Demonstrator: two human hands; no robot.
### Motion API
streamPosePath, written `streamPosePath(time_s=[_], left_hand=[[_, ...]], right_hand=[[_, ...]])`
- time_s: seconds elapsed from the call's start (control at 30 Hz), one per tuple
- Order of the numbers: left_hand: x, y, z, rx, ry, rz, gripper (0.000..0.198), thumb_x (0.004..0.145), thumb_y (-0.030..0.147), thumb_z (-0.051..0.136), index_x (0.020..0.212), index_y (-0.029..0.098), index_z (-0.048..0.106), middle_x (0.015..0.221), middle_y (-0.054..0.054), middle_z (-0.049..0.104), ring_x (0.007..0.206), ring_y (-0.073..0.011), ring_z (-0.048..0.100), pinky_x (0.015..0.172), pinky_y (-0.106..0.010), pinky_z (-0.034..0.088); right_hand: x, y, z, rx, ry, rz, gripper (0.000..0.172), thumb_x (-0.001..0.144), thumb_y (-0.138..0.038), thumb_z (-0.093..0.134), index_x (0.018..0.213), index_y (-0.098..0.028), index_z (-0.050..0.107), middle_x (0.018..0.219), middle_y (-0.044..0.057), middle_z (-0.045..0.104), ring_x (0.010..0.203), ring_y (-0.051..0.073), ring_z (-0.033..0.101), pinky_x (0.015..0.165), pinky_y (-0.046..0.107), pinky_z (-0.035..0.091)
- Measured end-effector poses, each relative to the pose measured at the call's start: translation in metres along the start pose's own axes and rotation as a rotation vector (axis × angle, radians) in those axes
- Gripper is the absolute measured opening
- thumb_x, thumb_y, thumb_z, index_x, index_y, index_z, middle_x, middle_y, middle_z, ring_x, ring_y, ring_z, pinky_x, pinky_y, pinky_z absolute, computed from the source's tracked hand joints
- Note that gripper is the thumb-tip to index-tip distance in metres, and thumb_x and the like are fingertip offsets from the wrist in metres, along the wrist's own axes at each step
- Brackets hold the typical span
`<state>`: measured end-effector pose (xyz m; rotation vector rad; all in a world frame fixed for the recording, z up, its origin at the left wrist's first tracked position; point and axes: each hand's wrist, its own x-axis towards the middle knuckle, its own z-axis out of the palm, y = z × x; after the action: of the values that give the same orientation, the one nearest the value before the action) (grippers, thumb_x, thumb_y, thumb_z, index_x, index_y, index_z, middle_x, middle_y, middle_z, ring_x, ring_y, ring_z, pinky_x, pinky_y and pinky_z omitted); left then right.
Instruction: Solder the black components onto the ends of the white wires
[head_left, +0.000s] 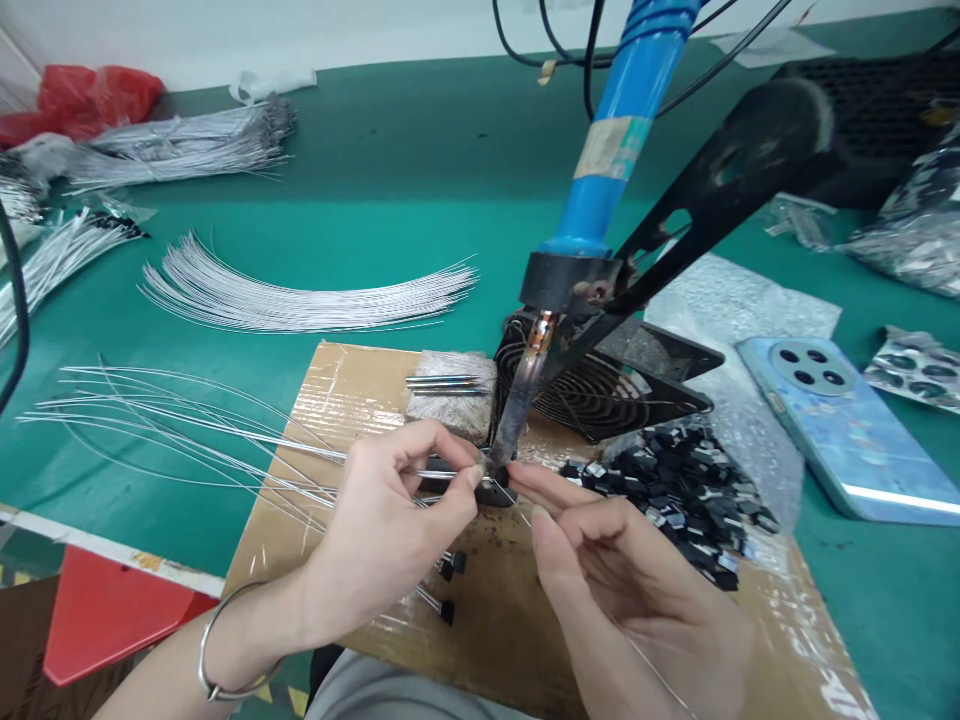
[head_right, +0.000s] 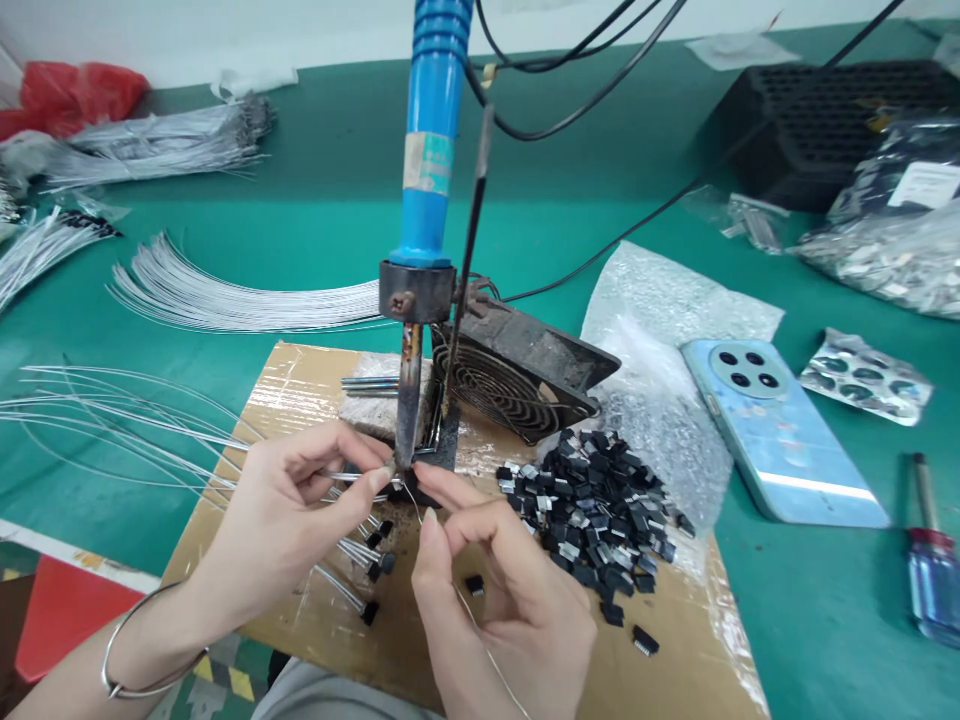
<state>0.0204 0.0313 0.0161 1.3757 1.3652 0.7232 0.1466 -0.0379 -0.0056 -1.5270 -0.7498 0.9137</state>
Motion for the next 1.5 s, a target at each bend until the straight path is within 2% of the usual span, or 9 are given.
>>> streamPosePath(time_s=[0.3,0.5,0.87,1.2,1.5], left_hand=[[0.0002,0.0004,0.0003,-0.015,0.0,0.009,0.008,0.081,0.018,0.065,0.074,0.016,0.066,0.084,-0.007,0.075,0.082,-0.0213,0.07,0.068,-0.031,0.051],[-0.0005,-0.0005,0.0005,-0.019,-0.001,0.014,0.009,0.082,0.017,0.064,0.073,0.017,0.066,0.083,-0.005,0.074,0.08,-0.0197,0.069,0.067,-0.03,0.05],[0.0009,-0.0011,0.0011,-0.01,-0.004,0.021,0.009,0.081,0.017,0.065,0.073,0.017,0.065,0.082,-0.005,0.074,0.08,-0.0192,0.068,0.067,-0.029,0.049],[-0.0017,-0.0025,0.0008,-0.006,0.002,0.024,0.009,0.081,0.016,0.065,0.073,0.017,0.066,0.081,-0.005,0.074,0.08,-0.0192,0.068,0.067,-0.028,0.049],[-0.0044,-0.0045,0.0005,0.008,0.005,0.039,0.009,0.083,0.015,0.064,0.075,0.017,0.066,0.083,-0.003,0.074,0.081,-0.0184,0.068,0.07,-0.028,0.05]], right_hand=[[0.0004,0.0025,0.0008,0.001,0.002,-0.045,0.025,0.086,-0.027,0.073,0.066,-0.021,0.06,0.108,0.009,0.08,0.1,0.019,0.076,0.088,0.023,0.058],[-0.0002,-0.0001,0.0021,0.009,0.004,-0.033,0.025,0.086,-0.028,0.074,0.066,-0.022,0.06,0.108,0.004,0.08,0.1,0.015,0.075,0.088,0.017,0.056],[-0.0003,0.0018,0.0025,0.003,0.009,-0.049,0.025,0.086,-0.028,0.074,0.066,-0.022,0.06,0.107,0.004,0.08,0.102,0.015,0.075,0.087,0.017,0.055],[-0.0014,0.0039,0.0027,0.011,0.019,-0.064,0.024,0.086,-0.028,0.074,0.067,-0.022,0.061,0.107,0.007,0.08,0.098,0.019,0.076,0.088,0.023,0.058],[-0.003,0.003,0.0054,0.029,0.03,-0.074,0.024,0.087,-0.027,0.074,0.067,-0.023,0.061,0.108,0.005,0.08,0.096,0.015,0.075,0.086,0.018,0.055]])
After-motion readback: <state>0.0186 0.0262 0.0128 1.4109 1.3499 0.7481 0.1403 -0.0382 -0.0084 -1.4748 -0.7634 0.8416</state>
